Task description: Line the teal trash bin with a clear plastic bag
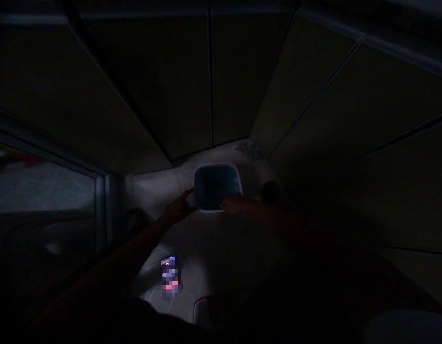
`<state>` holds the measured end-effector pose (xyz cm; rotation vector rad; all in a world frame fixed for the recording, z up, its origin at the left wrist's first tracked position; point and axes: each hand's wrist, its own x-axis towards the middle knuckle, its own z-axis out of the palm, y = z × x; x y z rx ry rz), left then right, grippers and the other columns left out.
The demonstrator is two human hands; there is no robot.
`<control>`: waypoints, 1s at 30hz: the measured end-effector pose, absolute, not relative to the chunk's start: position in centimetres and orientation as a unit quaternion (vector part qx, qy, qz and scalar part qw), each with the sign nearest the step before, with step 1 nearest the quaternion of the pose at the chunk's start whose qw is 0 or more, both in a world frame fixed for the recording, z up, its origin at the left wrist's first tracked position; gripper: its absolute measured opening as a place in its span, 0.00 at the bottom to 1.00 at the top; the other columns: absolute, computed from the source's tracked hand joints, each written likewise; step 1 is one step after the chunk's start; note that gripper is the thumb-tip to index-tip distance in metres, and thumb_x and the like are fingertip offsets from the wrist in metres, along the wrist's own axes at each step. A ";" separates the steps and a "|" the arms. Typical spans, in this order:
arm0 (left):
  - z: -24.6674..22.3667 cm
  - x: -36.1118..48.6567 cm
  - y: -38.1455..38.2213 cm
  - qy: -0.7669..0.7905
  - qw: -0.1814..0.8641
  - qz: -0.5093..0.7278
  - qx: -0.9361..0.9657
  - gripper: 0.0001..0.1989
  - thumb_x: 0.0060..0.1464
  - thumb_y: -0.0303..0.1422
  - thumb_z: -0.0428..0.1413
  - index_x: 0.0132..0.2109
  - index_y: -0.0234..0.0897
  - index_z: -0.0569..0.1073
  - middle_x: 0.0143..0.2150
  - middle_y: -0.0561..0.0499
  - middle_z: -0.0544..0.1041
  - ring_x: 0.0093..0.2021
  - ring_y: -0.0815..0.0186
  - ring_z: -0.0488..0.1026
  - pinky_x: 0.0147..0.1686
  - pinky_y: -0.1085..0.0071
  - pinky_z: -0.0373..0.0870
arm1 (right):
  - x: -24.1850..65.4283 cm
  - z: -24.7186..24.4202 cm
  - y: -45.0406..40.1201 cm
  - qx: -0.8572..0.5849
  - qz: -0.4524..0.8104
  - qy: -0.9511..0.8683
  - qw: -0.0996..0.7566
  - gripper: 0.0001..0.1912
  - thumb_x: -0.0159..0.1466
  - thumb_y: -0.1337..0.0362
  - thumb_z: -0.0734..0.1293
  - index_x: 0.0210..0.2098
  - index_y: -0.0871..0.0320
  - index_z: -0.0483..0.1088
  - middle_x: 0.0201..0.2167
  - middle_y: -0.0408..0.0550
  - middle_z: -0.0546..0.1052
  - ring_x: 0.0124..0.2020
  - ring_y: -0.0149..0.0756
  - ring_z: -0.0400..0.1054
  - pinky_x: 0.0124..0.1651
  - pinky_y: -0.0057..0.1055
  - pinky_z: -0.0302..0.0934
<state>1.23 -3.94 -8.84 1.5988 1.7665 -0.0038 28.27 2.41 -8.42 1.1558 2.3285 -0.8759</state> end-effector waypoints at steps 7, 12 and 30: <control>-4.7 3.7 -5.3 0.687 0.218 -0.017 0.693 0.32 0.64 0.42 0.60 0.72 0.44 0.66 0.62 0.39 0.77 0.56 0.50 0.79 0.51 0.59 0.74 | 30.7 -1.4 -2.1 0.375 -0.215 0.876 0.211 0.18 0.76 0.60 0.60 0.53 0.59 0.79 0.52 0.57 0.83 0.50 0.45 0.77 0.45 0.30 0.63; -2.1 5.6 -6.9 0.617 0.267 -0.041 0.739 0.13 0.66 0.37 0.54 0.53 0.45 0.80 0.46 0.46 0.84 0.46 0.56 0.82 0.42 0.66 0.73 | 32.6 -0.2 -4.0 0.393 -0.274 0.862 0.166 0.14 0.75 0.64 0.62 0.48 0.60 0.80 0.47 0.54 0.84 0.43 0.39 0.77 0.40 0.27 0.60; -4.0 2.7 -5.9 0.658 0.384 0.264 0.591 0.27 0.58 0.29 0.56 0.64 0.32 0.73 0.24 0.59 0.70 0.26 0.69 0.70 0.29 0.74 0.66 | 37.0 0.1 -1.1 0.519 -0.333 0.786 -0.042 0.25 0.72 0.64 0.66 0.67 0.58 0.69 0.42 0.51 0.83 0.40 0.37 0.77 0.40 0.28 0.63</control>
